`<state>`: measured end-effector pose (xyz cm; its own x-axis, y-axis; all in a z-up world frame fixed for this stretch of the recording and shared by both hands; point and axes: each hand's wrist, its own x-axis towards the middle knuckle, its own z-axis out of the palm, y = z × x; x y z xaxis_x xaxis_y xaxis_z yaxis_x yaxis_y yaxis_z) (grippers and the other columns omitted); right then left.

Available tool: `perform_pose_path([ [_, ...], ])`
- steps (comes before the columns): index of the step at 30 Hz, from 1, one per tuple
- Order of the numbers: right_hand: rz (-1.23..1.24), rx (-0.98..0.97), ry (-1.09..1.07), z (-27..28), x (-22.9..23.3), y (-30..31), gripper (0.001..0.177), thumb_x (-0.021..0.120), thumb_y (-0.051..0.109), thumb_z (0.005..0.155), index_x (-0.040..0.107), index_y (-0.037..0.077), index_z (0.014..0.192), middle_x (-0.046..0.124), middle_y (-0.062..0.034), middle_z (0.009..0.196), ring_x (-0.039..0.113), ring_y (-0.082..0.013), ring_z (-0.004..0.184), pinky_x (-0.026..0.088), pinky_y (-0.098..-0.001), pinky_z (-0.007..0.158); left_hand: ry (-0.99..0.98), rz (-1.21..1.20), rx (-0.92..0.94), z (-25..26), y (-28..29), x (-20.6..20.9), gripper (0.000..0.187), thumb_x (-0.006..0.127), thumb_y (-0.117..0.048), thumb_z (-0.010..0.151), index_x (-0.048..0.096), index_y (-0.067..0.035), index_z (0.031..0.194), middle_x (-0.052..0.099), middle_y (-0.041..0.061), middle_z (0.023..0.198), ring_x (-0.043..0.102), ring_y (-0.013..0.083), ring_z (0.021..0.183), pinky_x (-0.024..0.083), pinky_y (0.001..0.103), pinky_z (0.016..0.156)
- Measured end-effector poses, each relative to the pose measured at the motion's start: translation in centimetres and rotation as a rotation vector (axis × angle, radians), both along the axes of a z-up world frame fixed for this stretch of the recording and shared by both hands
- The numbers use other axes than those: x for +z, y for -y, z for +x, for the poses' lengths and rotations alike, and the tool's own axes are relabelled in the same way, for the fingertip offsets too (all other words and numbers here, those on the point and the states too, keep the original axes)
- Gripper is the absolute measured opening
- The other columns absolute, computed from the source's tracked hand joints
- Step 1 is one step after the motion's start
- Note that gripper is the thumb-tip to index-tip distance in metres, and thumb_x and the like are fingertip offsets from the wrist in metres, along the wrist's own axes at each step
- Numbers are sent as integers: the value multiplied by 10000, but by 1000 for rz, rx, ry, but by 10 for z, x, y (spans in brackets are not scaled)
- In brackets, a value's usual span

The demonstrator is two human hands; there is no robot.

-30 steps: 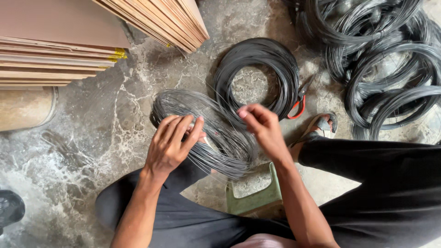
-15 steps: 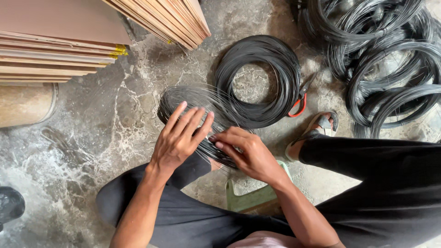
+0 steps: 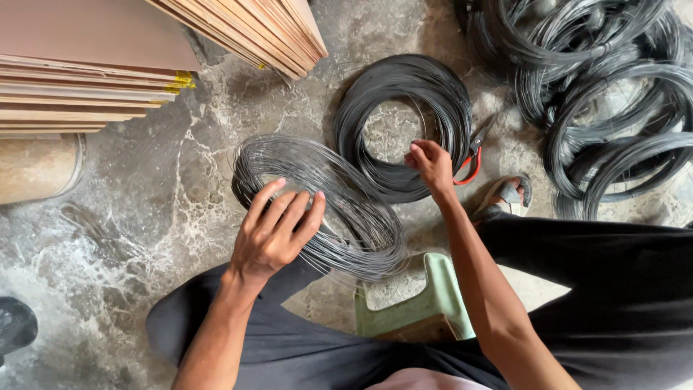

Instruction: The person sits on a small stool and coils a long strand of thin metal wire into a circular bundle by hand. They repeatedly wrap the wire around their fingers and the existing coil to form a neat, compact loop, eventually placing the finished coil on the floor.

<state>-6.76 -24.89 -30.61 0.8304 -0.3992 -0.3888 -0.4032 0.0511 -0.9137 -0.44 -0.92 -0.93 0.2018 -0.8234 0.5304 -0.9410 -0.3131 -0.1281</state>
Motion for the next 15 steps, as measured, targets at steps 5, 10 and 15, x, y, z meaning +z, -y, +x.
perform_pose_path([
  [5, -55, -344, 102, 2, 19, -1, 103, 626, 149, 876, 664, 61, 912, 576, -50, 677, 488, -107, 643, 422, -255, 602, -9, 14, 11, 5, 1, 2, 143, 520, 2, 885, 653, -3, 937, 601, 150, 794, 601, 239, 683, 552, 418, 746],
  [10, 17, -202, 232, 10, 152, -30, 166, 503, 155, 957, 647, 72, 959, 441, -3, 587, 398, -82, 564, 352, -203, 530, -25, -3, 29, 5, 4, -3, 145, 517, -26, 892, 644, -4, 956, 600, 157, 810, 607, 243, 687, 556, 413, 735],
  [15, 6, 164, 313, 0, 241, -57, 160, 579, 183, 876, 678, 79, 947, 532, -55, 589, 470, -142, 550, 438, -287, 573, 30, -30, 47, 4, 2, -8, 198, 492, -11, 888, 646, -33, 1010, 590, 195, 922, 618, 274, 794, 567, 417, 734],
])
